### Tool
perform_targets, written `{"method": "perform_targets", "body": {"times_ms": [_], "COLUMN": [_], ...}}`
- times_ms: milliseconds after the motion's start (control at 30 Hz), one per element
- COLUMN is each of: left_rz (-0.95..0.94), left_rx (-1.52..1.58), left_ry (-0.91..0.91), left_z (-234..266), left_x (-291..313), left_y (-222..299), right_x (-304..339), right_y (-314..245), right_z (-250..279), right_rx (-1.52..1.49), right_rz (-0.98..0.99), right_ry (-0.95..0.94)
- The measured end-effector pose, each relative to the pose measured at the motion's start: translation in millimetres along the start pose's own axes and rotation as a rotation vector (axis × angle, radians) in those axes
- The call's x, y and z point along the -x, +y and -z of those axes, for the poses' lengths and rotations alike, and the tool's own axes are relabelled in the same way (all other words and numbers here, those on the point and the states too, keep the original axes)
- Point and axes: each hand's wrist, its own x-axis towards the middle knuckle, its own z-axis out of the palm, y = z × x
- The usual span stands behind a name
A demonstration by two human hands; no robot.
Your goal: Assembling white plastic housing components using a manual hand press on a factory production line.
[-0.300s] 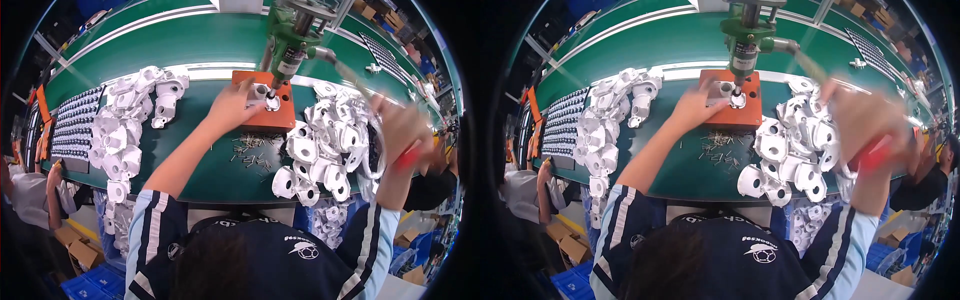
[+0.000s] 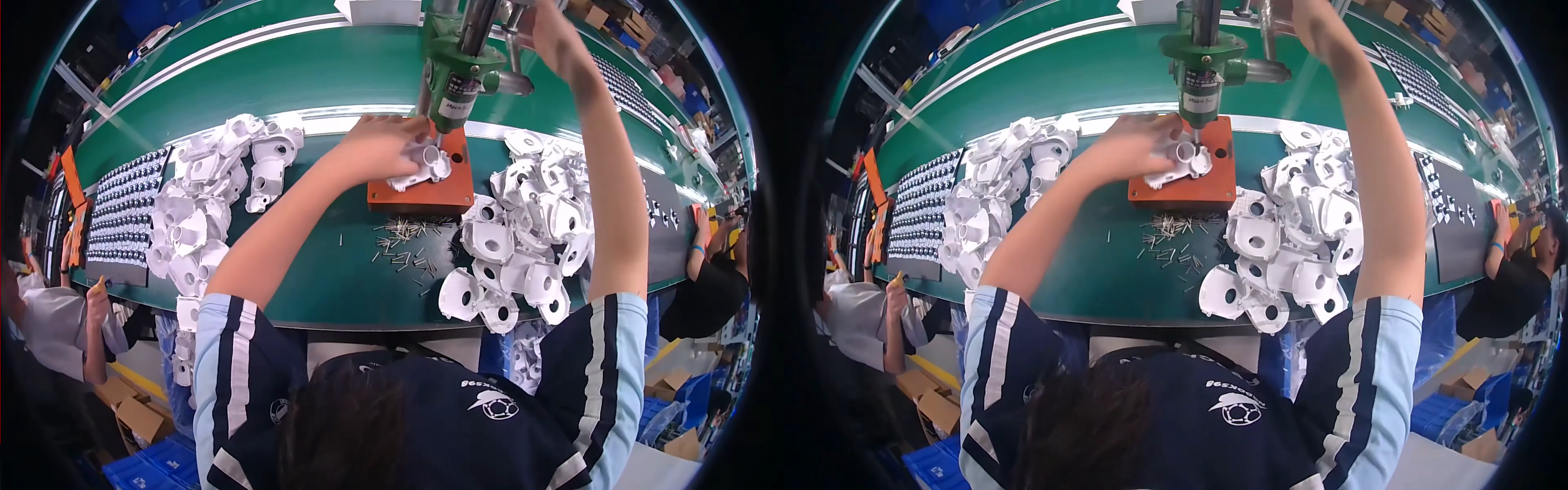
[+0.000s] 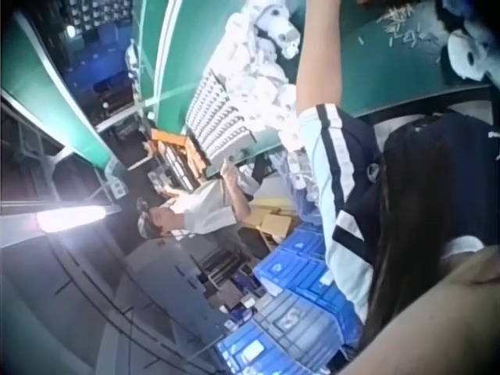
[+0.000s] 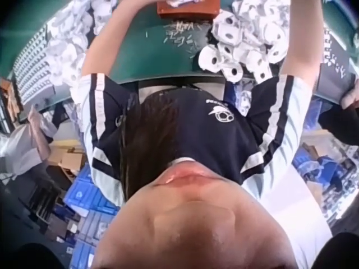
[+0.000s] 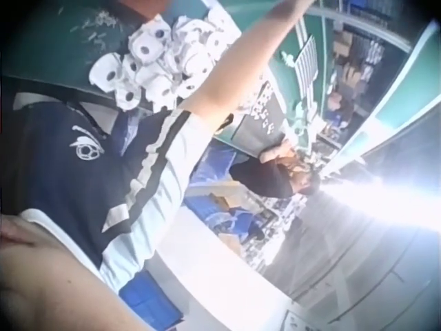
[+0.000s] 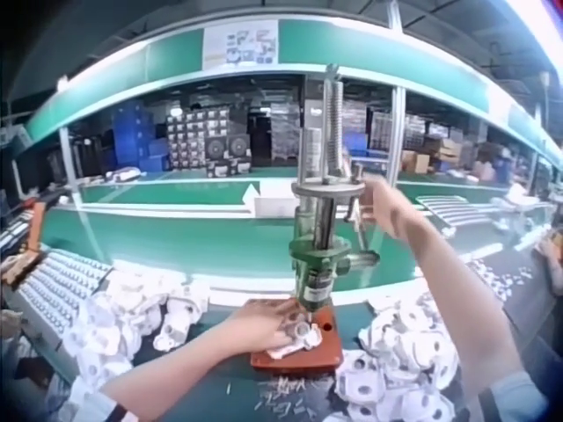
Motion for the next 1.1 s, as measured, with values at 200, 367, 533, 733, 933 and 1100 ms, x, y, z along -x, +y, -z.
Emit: {"method": "perform_targets", "body": {"times_ms": [200, 367, 533, 733, 933, 1100], "left_rz": [-0.161, 0.06, 0.283, 0.237, 0.138, 0.159], "left_rx": [0.101, 0.038, 0.131, 0.215, 0.206, 0.294], "left_ry": [-0.017, 0.09, 0.138, 0.187, 0.333, 0.409], "left_z": [22, 20, 24, 7, -10, -36], "left_x": [14, 46, 53, 50, 48, 54], "left_y": [-1, -45, -65, -104, -118, -129], "right_x": [32, 82, 76, 68, 87, 129], "right_y": [170, 159, 189, 180, 146, 95], "right_z": [135, 50, 76, 77, 70, 55], "right_rx": [1.058, 1.464, 1.563, 1.356, 1.273, 0.618], "right_rz": [0.112, -0.471, -0.325, -0.418, -0.187, -0.046], "right_ry": [-0.193, -0.338, -0.253, -0.261, -0.016, 0.084]}}
